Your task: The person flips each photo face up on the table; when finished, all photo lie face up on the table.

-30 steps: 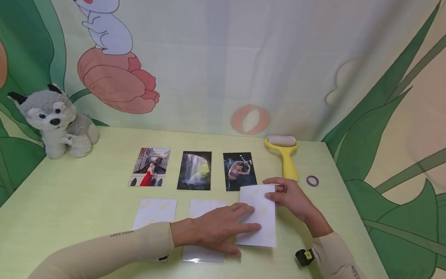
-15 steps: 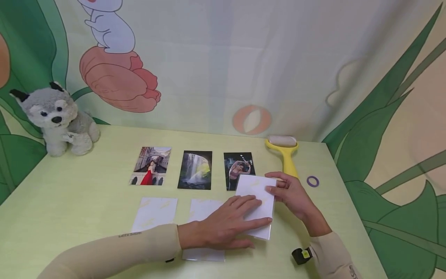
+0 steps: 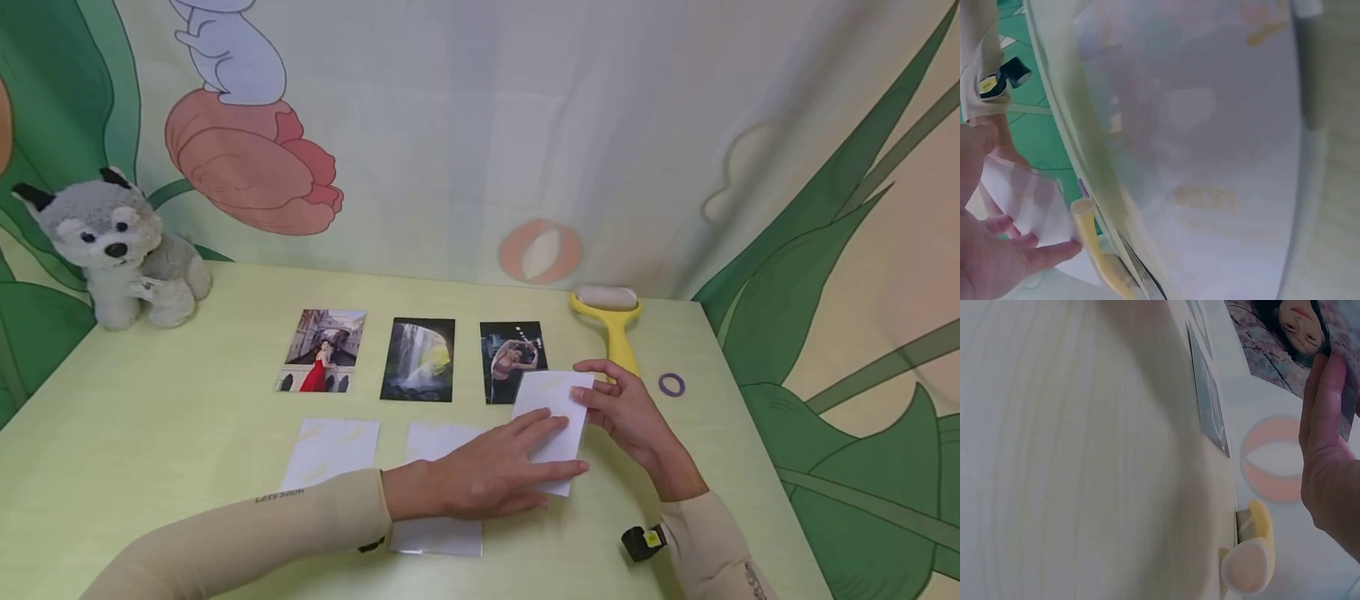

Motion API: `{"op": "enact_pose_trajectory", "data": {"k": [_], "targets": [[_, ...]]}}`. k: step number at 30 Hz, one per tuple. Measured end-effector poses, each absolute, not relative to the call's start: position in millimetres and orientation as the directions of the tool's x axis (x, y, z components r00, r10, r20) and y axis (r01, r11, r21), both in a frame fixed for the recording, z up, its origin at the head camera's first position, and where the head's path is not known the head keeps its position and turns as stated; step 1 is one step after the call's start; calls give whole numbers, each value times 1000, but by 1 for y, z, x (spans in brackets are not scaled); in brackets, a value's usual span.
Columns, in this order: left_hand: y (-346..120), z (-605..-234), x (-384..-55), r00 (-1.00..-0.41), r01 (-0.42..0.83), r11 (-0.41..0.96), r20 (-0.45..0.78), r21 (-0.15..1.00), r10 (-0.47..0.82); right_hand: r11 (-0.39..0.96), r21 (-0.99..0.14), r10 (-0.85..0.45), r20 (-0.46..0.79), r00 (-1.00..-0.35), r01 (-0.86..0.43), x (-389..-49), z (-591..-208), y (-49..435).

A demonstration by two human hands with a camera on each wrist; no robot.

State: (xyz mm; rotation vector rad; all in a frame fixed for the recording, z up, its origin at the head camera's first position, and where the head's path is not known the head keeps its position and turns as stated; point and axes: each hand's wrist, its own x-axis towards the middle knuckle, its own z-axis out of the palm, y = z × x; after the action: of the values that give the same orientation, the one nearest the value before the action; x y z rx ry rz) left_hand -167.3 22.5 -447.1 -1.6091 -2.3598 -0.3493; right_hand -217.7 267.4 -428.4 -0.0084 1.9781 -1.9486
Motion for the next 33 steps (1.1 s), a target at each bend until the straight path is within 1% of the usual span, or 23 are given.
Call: {"op": "enact_pose_trajectory", "data": {"k": [7, 12, 15, 18, 22, 27, 31, 33], "targets": [[19, -442, -172, -317, 948, 279, 369, 153, 874, 25, -968, -254, -247, -935, 248, -218, -429, 270], [19, -441, -176, -315, 945, 246, 402, 215, 860, -22, -970, -219, -234, -947, 244, -216, -429, 269], [19, -440, -178, -326, 940, 244, 417, 239, 848, -38, -967, -180, -241, -954, 251, -215, -428, 266], [19, -439, -179, -334, 937, 240, 456, 252, 825, -25, -967, -127, -248, -960, 253, -214, -427, 263], [17, -439, -180, -348, 932, 222, 534, 287, 770, -5, -975, -57, -223, -973, 223, -215, -426, 258], [15, -439, -182, -376, 916, 184, 600, 358, 706, -29, -982, 12, -188, -982, 188, -215, -427, 252], [15, -438, -184, -409, 896, 172, 613, 409, 676, -54, -981, 78, -189, -979, 185, -213, -430, 248], [15, -437, -184, -443, 878, 180, 610, 444, 656, -67, -983, 112, -179, -977, 172, -211, -431, 246]]}}
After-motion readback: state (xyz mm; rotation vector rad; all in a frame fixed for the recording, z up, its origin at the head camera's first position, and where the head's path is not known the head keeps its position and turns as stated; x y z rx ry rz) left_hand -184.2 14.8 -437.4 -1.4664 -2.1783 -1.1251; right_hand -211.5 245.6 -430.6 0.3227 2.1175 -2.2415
